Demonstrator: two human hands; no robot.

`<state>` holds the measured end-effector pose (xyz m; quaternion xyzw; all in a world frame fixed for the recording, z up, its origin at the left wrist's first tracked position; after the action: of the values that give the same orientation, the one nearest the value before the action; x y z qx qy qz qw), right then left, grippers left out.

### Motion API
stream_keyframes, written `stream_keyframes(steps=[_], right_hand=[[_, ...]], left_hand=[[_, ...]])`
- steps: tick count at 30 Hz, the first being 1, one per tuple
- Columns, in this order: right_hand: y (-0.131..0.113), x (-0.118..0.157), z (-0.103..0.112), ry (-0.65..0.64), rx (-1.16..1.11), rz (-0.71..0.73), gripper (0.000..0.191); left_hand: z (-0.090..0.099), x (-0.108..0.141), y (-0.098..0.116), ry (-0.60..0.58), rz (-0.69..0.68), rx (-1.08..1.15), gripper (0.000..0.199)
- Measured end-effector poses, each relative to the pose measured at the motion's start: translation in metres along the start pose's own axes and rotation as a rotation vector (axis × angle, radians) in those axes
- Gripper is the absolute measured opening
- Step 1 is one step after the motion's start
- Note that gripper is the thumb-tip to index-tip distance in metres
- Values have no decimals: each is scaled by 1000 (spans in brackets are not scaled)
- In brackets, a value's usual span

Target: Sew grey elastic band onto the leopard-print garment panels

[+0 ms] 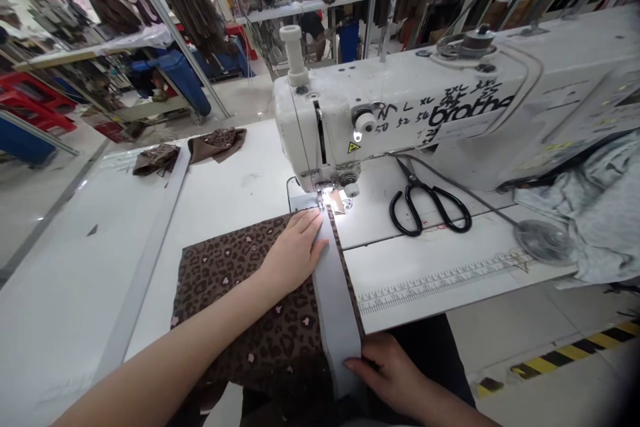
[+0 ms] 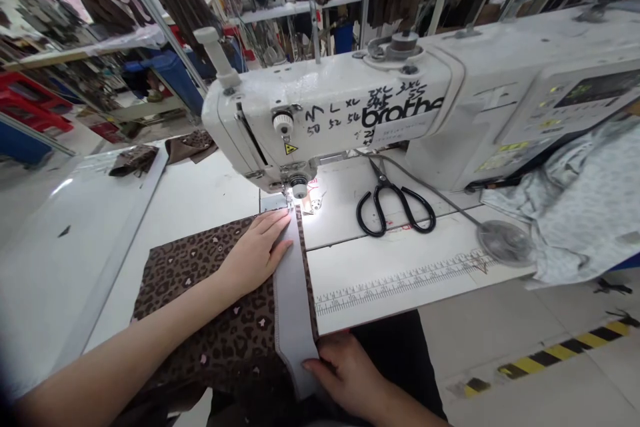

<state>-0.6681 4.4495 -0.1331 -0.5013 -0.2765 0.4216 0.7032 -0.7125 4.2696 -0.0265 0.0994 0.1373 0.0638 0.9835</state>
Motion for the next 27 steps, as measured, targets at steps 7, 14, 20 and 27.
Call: stream_keyframes(steps=[7,14,20,27], right_hand=[[1,-5,3,29,16,-20,31],[-1,1,4,62,48,33,34],[-8,8,2,44,67,106,37],[-17,7,11,146,78,138,33]], left_hand=[[1,-8,-4,32,-18,30,40],[2,-8,-5,25,-42,11,43],[5,27,21,14,-1,53,38],[1,28,14,-31,32,68,39]])
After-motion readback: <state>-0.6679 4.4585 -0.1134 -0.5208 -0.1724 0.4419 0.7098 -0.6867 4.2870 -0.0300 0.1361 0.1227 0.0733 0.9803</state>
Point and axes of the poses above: each hand's wrist, its own x-axis away from the middle knuckle, its own z-axis out of the back of the hand, y = z × x, the point moved 7 cm from there along -x, towards the middle knuckle, and after that the axes turned 9 degrees about y, right-handed, at the moved point
